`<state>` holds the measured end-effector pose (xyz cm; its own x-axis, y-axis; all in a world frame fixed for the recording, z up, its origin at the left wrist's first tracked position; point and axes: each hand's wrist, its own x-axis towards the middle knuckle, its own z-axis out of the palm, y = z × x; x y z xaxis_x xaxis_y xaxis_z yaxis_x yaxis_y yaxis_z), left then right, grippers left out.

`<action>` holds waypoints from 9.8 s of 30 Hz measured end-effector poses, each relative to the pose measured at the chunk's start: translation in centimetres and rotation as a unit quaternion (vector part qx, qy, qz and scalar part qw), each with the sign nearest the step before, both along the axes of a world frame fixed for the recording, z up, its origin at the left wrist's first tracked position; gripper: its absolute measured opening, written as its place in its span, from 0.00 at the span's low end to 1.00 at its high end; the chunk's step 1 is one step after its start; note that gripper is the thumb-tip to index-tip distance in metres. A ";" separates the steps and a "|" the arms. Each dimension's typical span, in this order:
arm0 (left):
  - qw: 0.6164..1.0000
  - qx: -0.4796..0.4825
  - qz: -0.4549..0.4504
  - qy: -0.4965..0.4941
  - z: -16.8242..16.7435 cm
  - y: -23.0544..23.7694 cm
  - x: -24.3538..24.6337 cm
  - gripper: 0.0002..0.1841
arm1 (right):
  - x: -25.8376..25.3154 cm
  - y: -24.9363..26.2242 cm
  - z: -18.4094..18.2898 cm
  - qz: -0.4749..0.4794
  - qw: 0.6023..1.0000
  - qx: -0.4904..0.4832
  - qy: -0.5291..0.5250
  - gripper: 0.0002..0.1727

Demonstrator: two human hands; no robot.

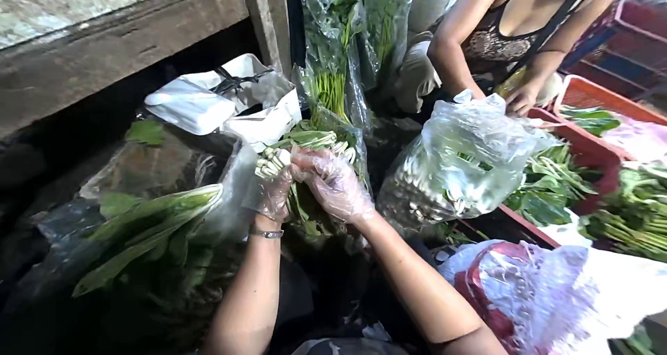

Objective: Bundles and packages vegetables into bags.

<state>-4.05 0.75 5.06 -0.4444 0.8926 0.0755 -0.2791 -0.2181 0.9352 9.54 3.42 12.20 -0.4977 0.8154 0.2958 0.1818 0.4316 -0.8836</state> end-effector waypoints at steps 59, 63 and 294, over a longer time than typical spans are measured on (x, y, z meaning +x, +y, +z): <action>0.987 -0.107 -0.050 0.108 -0.2 0.3 -5.6 0.12 | 2.7 19.7 -12.0 -0.070 0.916 -0.229 -0.321 0.19; 0.988 -0.121 -0.052 0.077 -0.3 0.4 -5.4 0.10 | 0.2 18.7 -9.3 -0.120 0.831 -0.176 -0.513 0.41; 0.934 0.201 -0.286 -0.066 -1.9 -0.1 -8.4 0.28 | 4.8 14.3 -7.3 -0.139 0.923 -0.304 0.192 0.15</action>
<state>-12.47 0.65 3.13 0.0679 0.8979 0.4350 -0.5648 -0.3248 0.7586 14.32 17.77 4.93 -0.1977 0.9690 -0.1481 -0.1653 -0.1819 -0.9693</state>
